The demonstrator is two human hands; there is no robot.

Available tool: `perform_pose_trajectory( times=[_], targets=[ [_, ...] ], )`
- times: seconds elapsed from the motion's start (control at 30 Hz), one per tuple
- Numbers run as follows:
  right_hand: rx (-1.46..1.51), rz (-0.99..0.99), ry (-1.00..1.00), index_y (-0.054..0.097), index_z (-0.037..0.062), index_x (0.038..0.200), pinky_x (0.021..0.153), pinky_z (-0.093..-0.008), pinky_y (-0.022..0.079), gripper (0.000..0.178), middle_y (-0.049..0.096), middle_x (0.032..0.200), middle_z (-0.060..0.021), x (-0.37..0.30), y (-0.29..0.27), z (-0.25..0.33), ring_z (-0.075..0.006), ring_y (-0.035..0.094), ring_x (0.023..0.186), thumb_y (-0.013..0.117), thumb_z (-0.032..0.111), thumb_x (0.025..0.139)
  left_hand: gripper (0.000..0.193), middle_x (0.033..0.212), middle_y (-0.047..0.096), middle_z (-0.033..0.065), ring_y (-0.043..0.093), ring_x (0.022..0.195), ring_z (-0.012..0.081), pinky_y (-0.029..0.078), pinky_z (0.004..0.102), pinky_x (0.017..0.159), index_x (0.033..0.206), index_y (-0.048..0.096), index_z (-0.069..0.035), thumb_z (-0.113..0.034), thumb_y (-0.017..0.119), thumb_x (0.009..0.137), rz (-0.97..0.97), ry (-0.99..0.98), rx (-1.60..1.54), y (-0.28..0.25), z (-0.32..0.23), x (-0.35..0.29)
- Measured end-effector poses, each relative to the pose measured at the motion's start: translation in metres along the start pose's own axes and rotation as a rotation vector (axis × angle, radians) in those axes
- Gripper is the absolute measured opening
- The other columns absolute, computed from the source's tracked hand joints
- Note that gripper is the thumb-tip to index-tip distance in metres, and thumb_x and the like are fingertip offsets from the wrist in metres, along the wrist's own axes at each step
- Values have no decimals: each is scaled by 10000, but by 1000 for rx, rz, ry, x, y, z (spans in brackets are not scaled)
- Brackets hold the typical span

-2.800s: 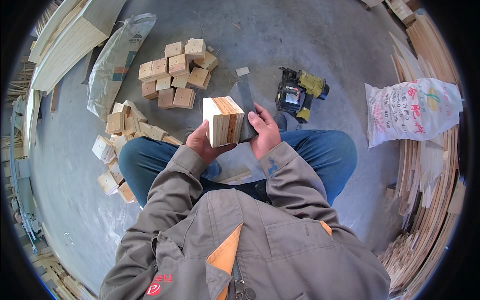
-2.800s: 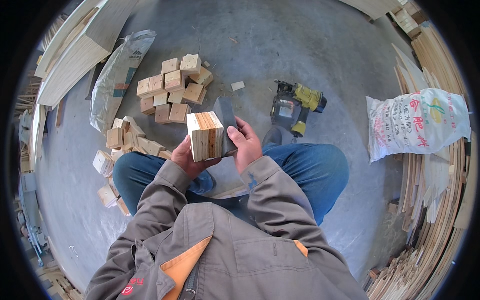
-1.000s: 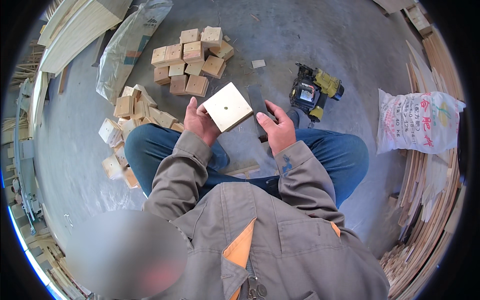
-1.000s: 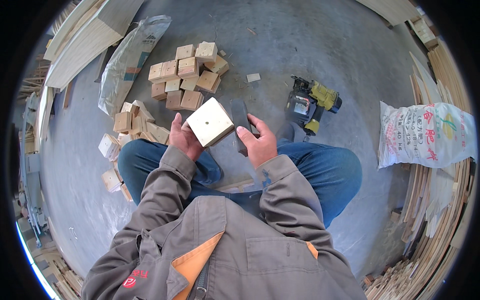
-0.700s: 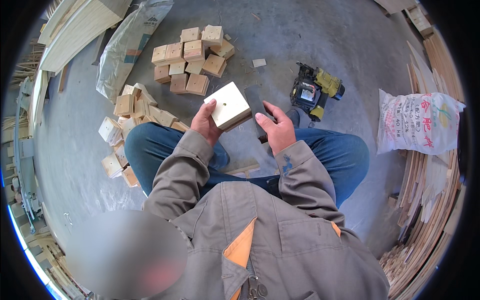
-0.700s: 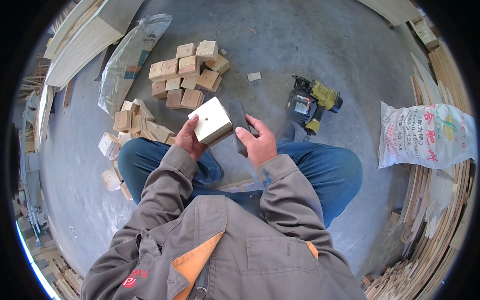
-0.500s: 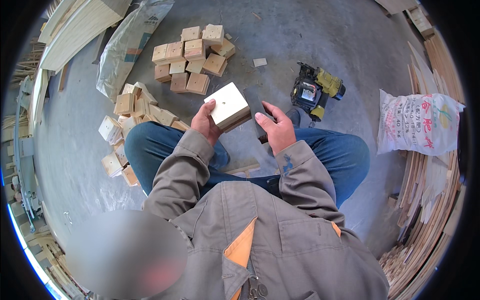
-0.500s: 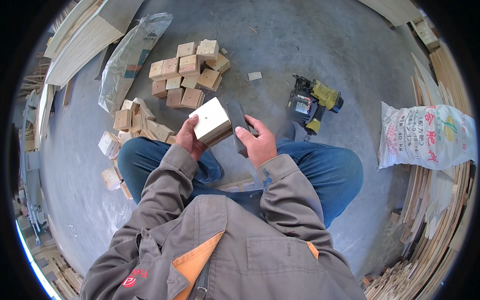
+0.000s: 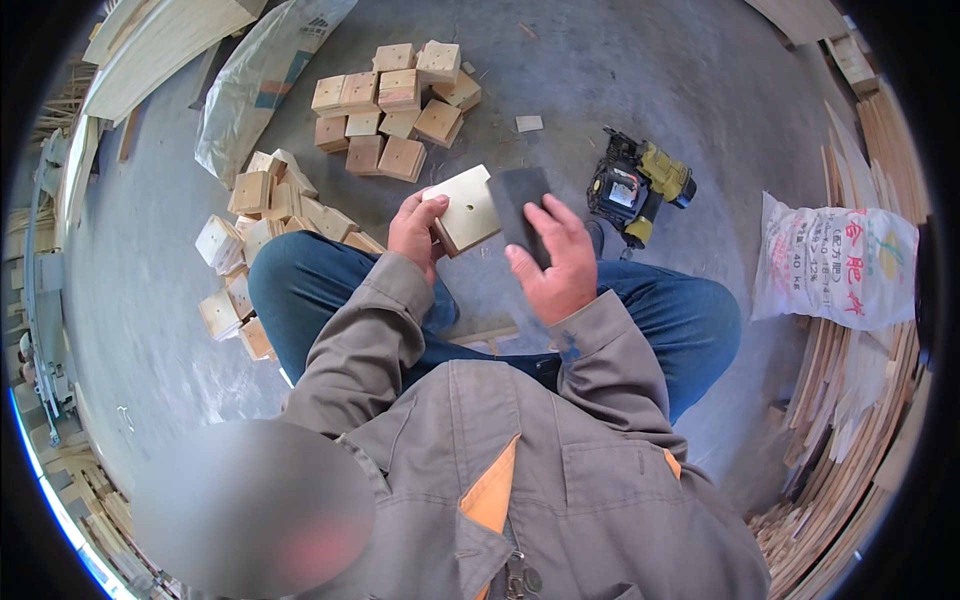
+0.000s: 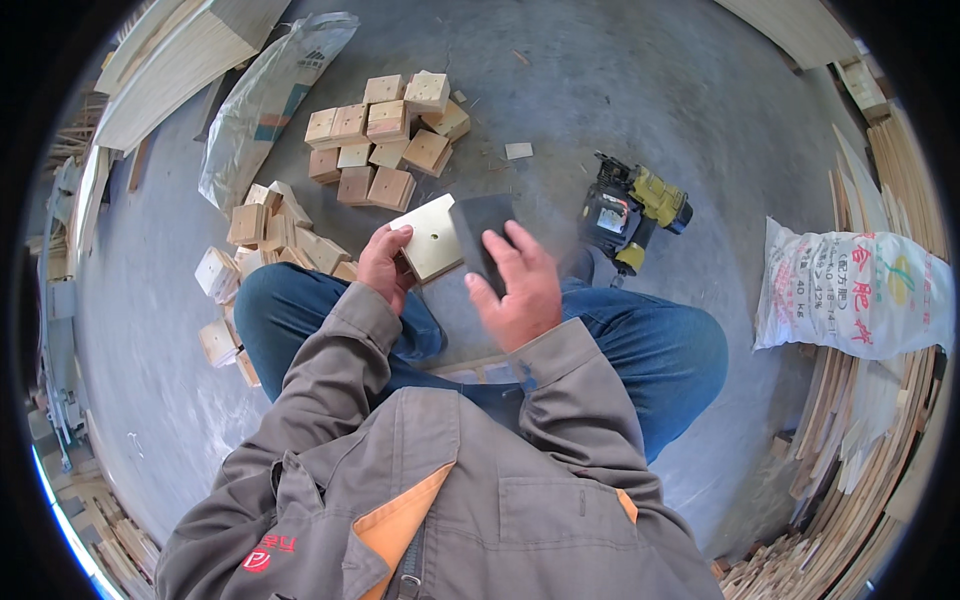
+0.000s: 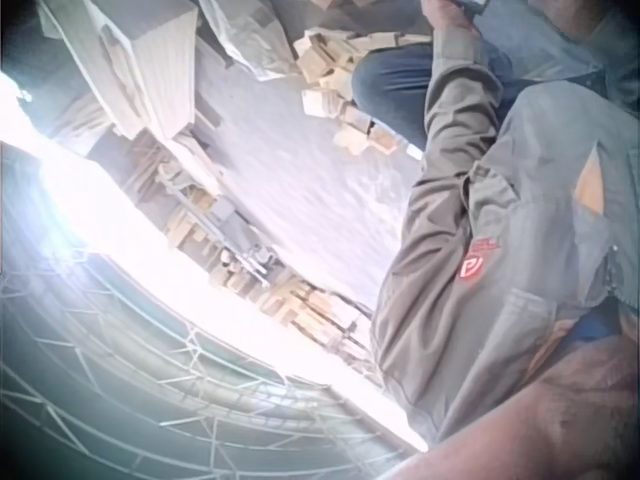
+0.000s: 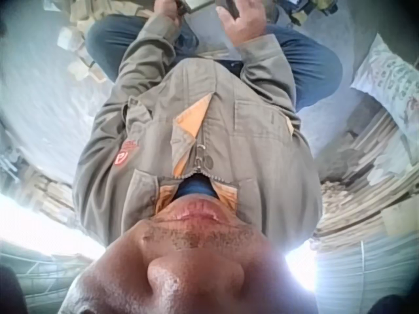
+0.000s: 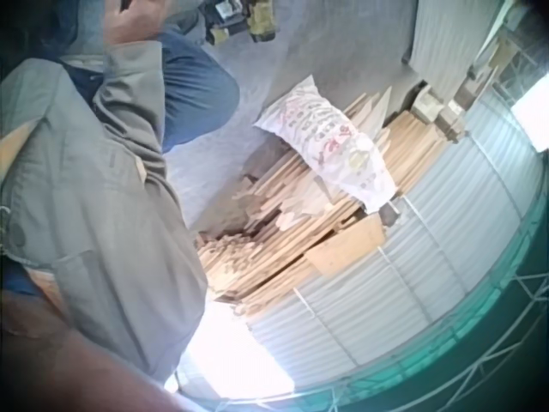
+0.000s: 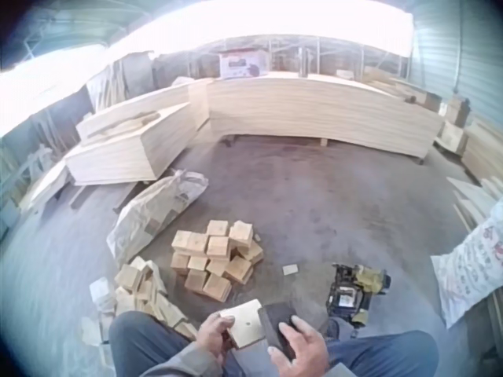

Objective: The person sits on the floor and sands small wooden blocks one by one using a sanding block. They pick up a block, sand its surfaces, and place it back into a pile.

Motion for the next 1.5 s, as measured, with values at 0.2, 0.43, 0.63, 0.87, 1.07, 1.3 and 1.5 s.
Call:
perform_pose_trajectory(
  times=[0.2,0.43,0.63,0.87,1.07,1.3,1.5],
  targets=[
    [-85,106,-15,665,94,1296,999,-463,482,550,538,1403,-205,-5,11,10,-405,563,1173,813,173,772,412,1091,674,58,672,949,191,577,362,770,1291,603,-98,-251,701,921,-46,58,47,-4,3,4],
    [-70,105,-1,670,101,1293,1011,-466,478,528,541,1402,-205,-1,23,13,-408,562,1182,797,170,786,425,1114,669,60,654,977,192,552,357,762,1297,601,-100,-266,718,924,-47,60,62,-6,4,4],
    [-134,85,91,663,91,1304,1022,-469,472,539,536,1407,-223,-6,20,-7,-419,557,1193,795,199,793,431,1134,662,62,645,1009,204,538,386,795,1307,596,-106,-274,717,929,-35,41,67,-2,3,2],
    [-82,78,127,663,93,1303,1019,-473,473,536,537,1410,-213,0,24,-8,-425,556,1191,793,187,791,497,1194,644,93,651,1052,222,549,379,889,1325,566,-35,-187,766,896,-37,21,3,-2,1,-1],
    [-29,123,-15,674,98,1284,1028,-475,472,534,540,1415,-198,-7,24,15,-421,559,1192,805,203,777,436,1131,663,60,642,999,203,532,392,786,1325,575,-113,-266,699,937,-70,30,23,-5,1,3],
    [34,-99,330,659,30,1283,1050,-450,464,521,566,1375,-233,-2,8,-61,-395,551,1255,793,215,815,454,1193,669,98,656,1083,243,537,405,898,1352,557,-79,-283,641,956,4,-32,-67,0,0,-3],
    [915,-48,768,577,26,1402,700,-255,552,479,696,1109,-101,-5,24,-45,-119,659,897,705,156,959,515,1342,644,138,634,1220,296,488,464,1069,1399,528,-55,-333,590,969,162,-149,-298,10,4,-5]
  ],
)
Point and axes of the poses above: each hand's wrist, its own x-axis towards the middle knuckle, its own y-axis out of the palm, z = x × y, the point moved 5 cm from there along x, towards the middle knuckle
